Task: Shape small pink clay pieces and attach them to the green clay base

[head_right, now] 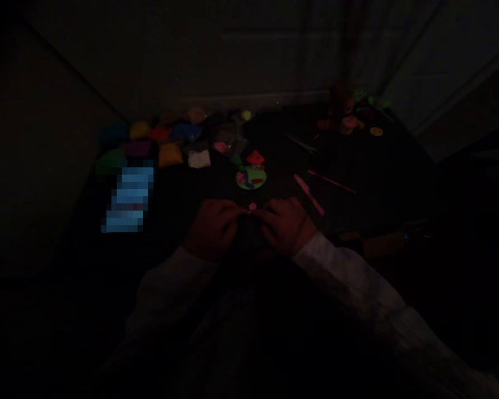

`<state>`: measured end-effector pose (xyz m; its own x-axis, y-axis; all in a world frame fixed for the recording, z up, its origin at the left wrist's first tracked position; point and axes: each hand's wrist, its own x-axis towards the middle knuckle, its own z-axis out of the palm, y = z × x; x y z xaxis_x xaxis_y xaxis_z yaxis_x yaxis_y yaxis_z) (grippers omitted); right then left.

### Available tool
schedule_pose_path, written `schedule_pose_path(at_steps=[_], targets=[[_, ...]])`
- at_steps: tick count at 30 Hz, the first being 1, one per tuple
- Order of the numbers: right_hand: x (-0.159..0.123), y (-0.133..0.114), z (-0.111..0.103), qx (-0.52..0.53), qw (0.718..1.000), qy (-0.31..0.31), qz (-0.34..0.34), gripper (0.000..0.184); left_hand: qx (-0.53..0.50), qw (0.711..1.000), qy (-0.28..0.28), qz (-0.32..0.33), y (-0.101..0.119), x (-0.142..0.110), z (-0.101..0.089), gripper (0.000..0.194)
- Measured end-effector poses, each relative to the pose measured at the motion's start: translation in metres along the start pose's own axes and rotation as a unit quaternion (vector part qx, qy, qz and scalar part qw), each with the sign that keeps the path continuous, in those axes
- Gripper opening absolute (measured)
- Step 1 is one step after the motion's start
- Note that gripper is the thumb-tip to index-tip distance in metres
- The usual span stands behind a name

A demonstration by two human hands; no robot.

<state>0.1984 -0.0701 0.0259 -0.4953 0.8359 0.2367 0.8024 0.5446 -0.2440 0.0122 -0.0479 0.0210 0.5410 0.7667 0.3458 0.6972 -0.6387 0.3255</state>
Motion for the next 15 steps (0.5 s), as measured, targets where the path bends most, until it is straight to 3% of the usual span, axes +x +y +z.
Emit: schedule_pose_path(at_steps=[15], targets=[[0.0039,-0.0036,-0.0003,-0.006,1.0,-0.01,0.023,0.038,-0.003,1.0,0.022,-0.007,-0.0001,-0.0006,-0.0015,0.026]])
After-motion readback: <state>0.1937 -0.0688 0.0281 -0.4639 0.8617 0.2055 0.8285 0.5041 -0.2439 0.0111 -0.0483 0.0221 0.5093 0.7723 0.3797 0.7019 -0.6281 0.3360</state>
